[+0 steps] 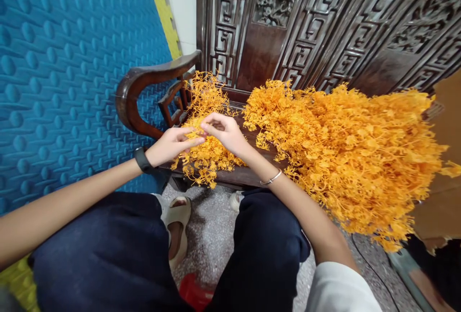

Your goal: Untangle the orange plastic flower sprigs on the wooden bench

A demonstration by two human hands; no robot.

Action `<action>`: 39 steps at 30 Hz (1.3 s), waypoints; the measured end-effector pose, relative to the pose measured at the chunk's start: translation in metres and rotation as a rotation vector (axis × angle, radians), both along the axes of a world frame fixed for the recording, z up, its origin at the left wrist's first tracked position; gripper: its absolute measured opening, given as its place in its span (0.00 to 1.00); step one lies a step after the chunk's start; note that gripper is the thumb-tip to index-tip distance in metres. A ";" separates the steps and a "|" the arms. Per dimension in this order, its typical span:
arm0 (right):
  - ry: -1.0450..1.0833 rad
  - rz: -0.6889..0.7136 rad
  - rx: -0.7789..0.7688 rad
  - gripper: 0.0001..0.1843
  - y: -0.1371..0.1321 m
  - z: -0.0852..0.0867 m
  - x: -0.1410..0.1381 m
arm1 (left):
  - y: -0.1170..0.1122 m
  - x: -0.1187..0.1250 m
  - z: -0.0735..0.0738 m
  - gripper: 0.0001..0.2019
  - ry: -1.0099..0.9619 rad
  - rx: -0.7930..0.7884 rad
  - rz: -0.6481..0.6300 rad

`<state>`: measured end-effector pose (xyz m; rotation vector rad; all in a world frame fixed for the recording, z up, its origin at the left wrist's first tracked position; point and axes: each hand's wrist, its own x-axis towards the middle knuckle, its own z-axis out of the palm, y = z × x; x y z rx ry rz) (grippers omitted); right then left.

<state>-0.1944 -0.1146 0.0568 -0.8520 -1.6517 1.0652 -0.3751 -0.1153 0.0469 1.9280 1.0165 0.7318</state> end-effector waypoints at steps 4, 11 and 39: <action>0.025 -0.121 0.014 0.10 0.001 0.001 -0.002 | -0.002 -0.002 0.003 0.19 -0.081 0.079 -0.063; 0.151 -0.325 -0.147 0.07 -0.001 0.010 -0.012 | -0.006 0.000 0.009 0.19 -0.234 -0.026 -0.057; 0.481 -0.469 -0.452 0.13 0.020 0.047 -0.045 | -0.015 0.038 0.026 0.13 -0.662 -0.164 0.316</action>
